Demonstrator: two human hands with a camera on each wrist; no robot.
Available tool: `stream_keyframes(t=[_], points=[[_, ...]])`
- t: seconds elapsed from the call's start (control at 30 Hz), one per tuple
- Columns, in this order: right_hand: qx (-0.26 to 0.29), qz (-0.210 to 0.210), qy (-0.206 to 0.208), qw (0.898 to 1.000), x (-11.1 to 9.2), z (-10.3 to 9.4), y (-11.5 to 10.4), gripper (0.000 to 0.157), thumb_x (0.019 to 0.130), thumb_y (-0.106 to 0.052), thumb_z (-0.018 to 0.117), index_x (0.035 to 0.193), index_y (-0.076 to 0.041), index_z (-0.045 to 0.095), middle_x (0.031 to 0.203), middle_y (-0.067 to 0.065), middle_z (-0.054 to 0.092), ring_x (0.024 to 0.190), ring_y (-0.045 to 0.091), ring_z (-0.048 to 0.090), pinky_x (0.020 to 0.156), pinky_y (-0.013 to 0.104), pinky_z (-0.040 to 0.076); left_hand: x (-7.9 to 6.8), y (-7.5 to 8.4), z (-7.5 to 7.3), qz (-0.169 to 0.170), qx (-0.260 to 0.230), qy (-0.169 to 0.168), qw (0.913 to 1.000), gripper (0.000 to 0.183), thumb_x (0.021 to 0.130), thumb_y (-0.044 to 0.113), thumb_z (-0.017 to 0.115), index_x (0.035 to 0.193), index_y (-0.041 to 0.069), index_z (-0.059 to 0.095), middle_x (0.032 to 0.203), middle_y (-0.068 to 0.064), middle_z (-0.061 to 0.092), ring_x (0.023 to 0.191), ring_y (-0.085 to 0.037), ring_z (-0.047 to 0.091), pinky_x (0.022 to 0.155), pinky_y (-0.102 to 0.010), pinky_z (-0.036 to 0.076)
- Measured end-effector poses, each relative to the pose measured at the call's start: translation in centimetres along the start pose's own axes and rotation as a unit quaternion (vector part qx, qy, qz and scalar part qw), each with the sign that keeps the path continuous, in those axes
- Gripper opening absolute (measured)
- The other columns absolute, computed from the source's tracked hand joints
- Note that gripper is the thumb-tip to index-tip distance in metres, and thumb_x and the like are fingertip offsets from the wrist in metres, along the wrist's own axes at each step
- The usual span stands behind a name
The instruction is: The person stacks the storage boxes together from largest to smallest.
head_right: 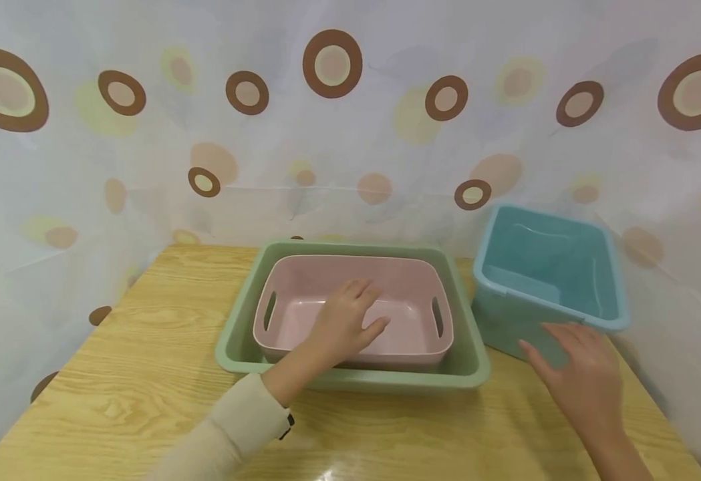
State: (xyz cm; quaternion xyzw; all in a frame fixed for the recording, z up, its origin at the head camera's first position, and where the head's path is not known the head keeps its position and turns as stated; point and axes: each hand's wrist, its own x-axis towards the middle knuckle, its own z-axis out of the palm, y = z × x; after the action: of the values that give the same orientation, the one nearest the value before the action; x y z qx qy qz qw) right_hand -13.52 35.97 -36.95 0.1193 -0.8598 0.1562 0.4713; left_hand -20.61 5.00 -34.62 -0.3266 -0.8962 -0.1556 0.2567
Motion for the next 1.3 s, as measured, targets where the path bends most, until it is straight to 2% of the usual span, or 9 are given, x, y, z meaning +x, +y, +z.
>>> stream_keyframes(t=[0.1,0.23,0.3,0.4,0.53,0.63,0.8,1.0,1.3], points=[[-0.012,-0.002,0.013,1.0,0.0,-0.3,0.5,0.085,0.079,-0.069,0.043,0.086,0.012,0.065,0.082,0.03,0.063,0.081,0.044,0.053,0.09,0.044,0.04,0.6,0.7,0.2,0.005,0.009,-0.001,0.9999,0.038,0.083,0.035,0.063,0.113,0.012,0.06,0.115,-0.006,0.059,0.106,-0.021,0.055,0.09,-0.032,0.046],[-0.03,0.01,0.031,0.999,-0.1,-0.9,1.3,0.087,0.078,-0.071,0.043,0.089,0.013,0.065,0.086,0.031,0.063,0.082,0.045,0.052,0.093,0.047,0.039,1.6,1.9,0.4,0.018,0.034,-0.003,0.9993,0.04,0.082,0.037,0.063,0.114,0.013,0.061,0.115,-0.005,0.059,0.108,-0.019,0.055,0.094,-0.029,0.044],[-0.041,0.02,0.035,0.998,-0.3,-1.1,1.7,0.089,0.077,-0.073,0.042,0.091,0.013,0.065,0.089,0.031,0.062,0.084,0.046,0.052,0.1,0.044,0.038,2.2,2.6,0.5,0.026,0.045,-0.01,0.9986,0.038,0.083,0.039,0.062,0.111,0.013,0.061,0.115,-0.003,0.059,0.109,-0.018,0.055,0.095,-0.028,0.043],[-0.056,0.028,0.031,0.998,-0.5,-1.4,2.2,0.093,0.076,-0.075,0.04,0.094,0.012,0.064,0.092,0.032,0.061,0.087,0.048,0.051,0.101,0.045,0.037,3.0,3.6,0.6,0.038,0.062,-0.027,0.997,0.037,0.084,0.043,0.059,0.109,0.015,0.061,0.113,-0.001,0.06,0.107,-0.016,0.055,0.092,-0.027,0.045],[-0.072,0.022,0.016,0.997,-0.4,-1.4,2.8,0.098,0.075,-0.078,0.035,0.096,0.013,0.063,0.093,0.034,0.06,0.088,0.049,0.051,0.084,0.058,0.042,4.3,4.6,0.6,0.053,0.089,-0.04,0.9938,0.039,0.085,0.044,0.057,0.114,0.018,0.061,0.114,0.001,0.061,0.105,-0.014,0.057,0.088,-0.023,0.048],[-0.083,0.021,0.008,0.996,-0.2,-1.3,3.1,0.102,0.073,-0.081,0.032,0.097,0.013,0.062,0.094,0.035,0.059,0.088,0.051,0.05,0.074,0.064,0.042,5.3,5.1,0.5,0.053,0.1,-0.066,0.9914,0.044,0.087,0.045,0.054,0.123,0.019,0.058,0.123,-0.001,0.058,0.111,-0.014,0.056,0.092,-0.023,0.046],[-0.089,0.027,-0.001,0.996,-0.2,-0.9,3.8,0.106,0.071,-0.083,0.031,0.102,0.014,0.06,0.097,0.036,0.057,0.09,0.052,0.049,0.075,0.064,0.042,6.6,6.1,0.4,0.052,0.105,-0.12,0.9859,0.047,0.089,0.048,0.049,0.128,0.021,0.053,0.13,0.0,0.052,0.119,-0.014,0.05,0.096,-0.024,0.043],[-0.076,0.012,0.008,0.997,-0.1,0.0,4.6,0.103,0.073,-0.081,0.034,0.102,0.015,0.06,0.097,0.036,0.057,0.09,0.051,0.05,0.086,0.061,0.039,8.0,7.2,0.9,0.057,0.099,-0.15,0.9821,0.051,0.089,0.052,0.048,0.131,0.024,0.048,0.129,0.005,0.051,0.118,-0.011,0.047,0.093,-0.025,0.044],[-0.109,-0.015,0.001,0.994,0.9,1.0,5.1,0.105,0.074,-0.083,0.026,0.097,0.013,0.061,0.094,0.034,0.059,0.087,0.049,0.052,0.08,0.062,0.041,10.2,8.2,1.3,0.088,0.15,-0.191,0.966,0.047,0.09,0.053,0.043,0.129,0.028,0.047,0.123,0.009,0.051,0.115,-0.009,0.049,0.088,-0.024,0.044]])
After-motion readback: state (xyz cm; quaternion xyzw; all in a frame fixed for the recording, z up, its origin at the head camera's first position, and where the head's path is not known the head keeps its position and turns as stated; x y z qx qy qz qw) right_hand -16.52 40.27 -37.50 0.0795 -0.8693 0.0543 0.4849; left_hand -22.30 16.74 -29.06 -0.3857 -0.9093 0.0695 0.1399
